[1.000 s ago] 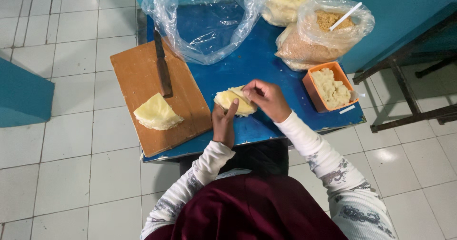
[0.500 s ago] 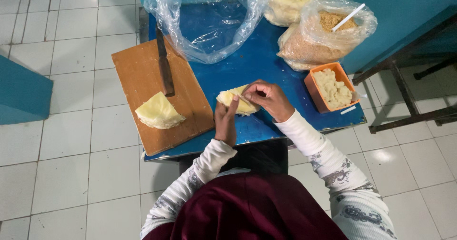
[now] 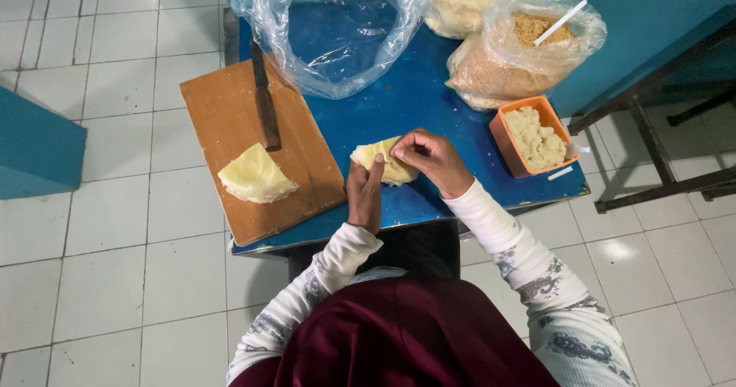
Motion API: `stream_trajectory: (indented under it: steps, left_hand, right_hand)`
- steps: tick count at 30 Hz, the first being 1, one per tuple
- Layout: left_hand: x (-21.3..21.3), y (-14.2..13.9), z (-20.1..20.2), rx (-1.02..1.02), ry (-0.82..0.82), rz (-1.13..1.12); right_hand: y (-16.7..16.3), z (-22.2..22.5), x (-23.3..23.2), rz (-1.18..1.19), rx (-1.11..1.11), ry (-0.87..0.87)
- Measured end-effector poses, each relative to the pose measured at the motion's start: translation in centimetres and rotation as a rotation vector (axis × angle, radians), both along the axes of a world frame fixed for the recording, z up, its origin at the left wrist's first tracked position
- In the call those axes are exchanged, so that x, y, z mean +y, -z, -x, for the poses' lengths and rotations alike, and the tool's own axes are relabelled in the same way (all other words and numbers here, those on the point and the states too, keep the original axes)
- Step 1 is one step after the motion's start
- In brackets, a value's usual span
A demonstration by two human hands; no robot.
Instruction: The person cuts a round yellow pancake into wedge pieces with a knife on a wooden board. They then place filling from an orange container onto the pieces using a spoon, fold the pieces over the filling by hand, and drop the folded rolls into a plastic bag on the table.
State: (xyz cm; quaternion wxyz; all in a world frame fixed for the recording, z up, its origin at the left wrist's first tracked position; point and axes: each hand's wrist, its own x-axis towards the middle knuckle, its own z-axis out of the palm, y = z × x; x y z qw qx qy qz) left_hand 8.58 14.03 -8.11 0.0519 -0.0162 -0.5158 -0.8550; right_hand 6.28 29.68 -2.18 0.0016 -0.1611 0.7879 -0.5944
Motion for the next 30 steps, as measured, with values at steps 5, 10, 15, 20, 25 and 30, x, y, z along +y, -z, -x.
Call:
stream_trajectory:
  steps: [5, 10, 15, 20, 25, 30]
  left_hand:
    - [0.1, -0.2, -0.5, 0.039, -0.097, 0.194]
    - [-0.4, -1.5, -1.3, -0.003, -0.074, 0.149]
    - [-0.9, -2.4, -2.0, 0.026, 0.006, -0.031]
    - [-2.7, -3.2, -3.4, 0.059, 0.055, -0.066]
    - [-5.1, -4.5, -4.2, 0.014, -0.023, -0.040]
    - [-6.2, -5.4, -4.2, -0.023, -0.051, -0.066]
  right_hand:
    - [-0.4, -1.5, -1.3, -0.065, 0.175, 0.086]
    - [0.4, -1.7, -0.9, 0.045, 0.062, 0.098]
    - [2.7, -0.3, 1.6, 0.579, -0.354, 0.077]
    - [4.2, 1.5, 5.0, 0.833, -0.414, 0.189]
    - [4.0, 4.8, 5.2, 0.189, 0.180, 0.383]
    - [5.2, 5.1, -0.2, -0.516, 0.668, 0.244]
